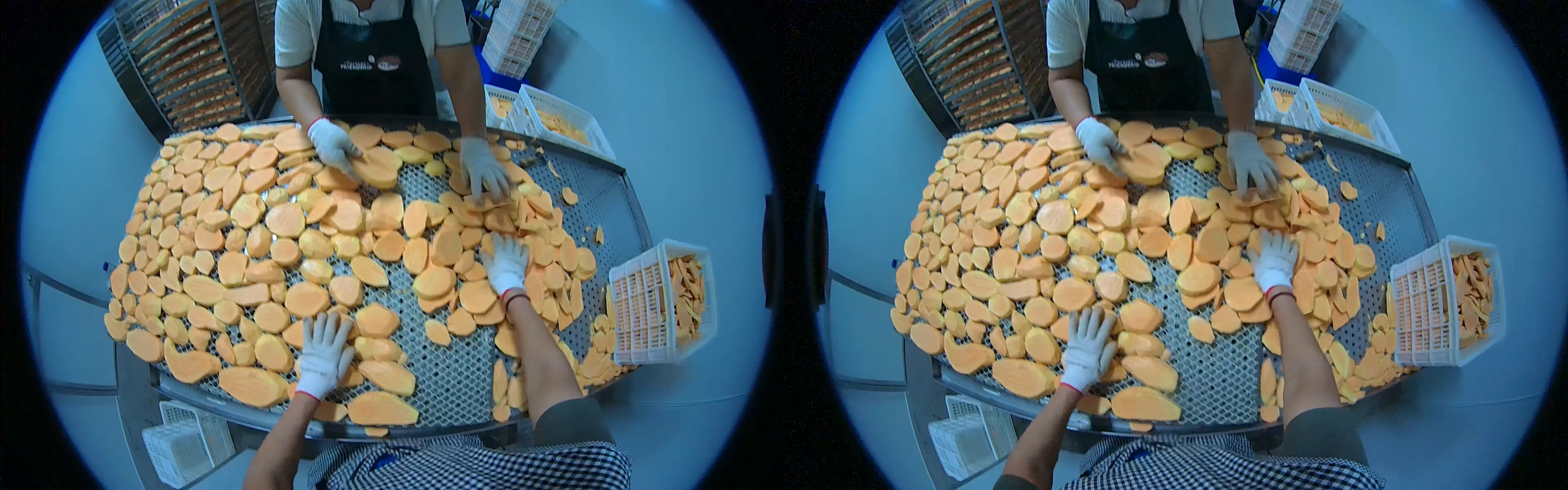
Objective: The person arranges sliced sweet potatoes on a perforated metal tray. They pour slices from a white plastic basket onto the tray and spread them into a single layer with gloved hands. A coworker also arranges slices on the same tray.
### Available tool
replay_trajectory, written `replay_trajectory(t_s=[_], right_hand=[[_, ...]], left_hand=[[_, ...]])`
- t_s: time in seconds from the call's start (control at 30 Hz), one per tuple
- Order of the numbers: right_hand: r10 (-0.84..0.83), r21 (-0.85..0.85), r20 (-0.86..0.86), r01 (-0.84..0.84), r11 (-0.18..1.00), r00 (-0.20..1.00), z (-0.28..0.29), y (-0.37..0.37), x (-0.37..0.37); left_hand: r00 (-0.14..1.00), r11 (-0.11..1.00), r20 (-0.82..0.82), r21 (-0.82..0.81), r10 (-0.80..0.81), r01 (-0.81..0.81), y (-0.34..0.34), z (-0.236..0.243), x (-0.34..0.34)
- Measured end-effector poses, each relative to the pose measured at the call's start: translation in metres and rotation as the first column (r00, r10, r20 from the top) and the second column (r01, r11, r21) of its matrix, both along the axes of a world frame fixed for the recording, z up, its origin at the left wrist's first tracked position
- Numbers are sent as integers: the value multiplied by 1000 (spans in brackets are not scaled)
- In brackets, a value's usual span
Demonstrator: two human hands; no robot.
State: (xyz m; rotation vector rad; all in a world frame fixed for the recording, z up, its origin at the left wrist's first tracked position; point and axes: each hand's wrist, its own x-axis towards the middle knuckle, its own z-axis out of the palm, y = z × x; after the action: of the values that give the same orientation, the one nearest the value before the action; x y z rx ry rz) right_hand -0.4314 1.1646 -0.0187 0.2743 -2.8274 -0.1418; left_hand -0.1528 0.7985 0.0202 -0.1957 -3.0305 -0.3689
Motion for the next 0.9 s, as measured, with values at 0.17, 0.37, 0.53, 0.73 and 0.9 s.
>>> replay_trajectory(t_s=[0.17,0.37,0.53,0.73,0.9], right_hand=[[174,-207,57,-159,965,983,48,-59,15],[521,-263,121,-479,838,845,32,-116,69],[561,-291,151,-506,812,814,18,-41,60],[589,-329,342,-493,805,732,59,-19,85],[552,-398,491,-391,830,674,61,6,90]], left_hand=[[998,999,61,-46,28,-25,1,9,3],[998,997,60,-70,23,-19,-3,4,1],[999,994,-28,-102,25,-28,-2,-1,4],[999,995,-9,-93,42,-43,0,0,7],[998,995,41,-87,45,-41,-1,5,4]])
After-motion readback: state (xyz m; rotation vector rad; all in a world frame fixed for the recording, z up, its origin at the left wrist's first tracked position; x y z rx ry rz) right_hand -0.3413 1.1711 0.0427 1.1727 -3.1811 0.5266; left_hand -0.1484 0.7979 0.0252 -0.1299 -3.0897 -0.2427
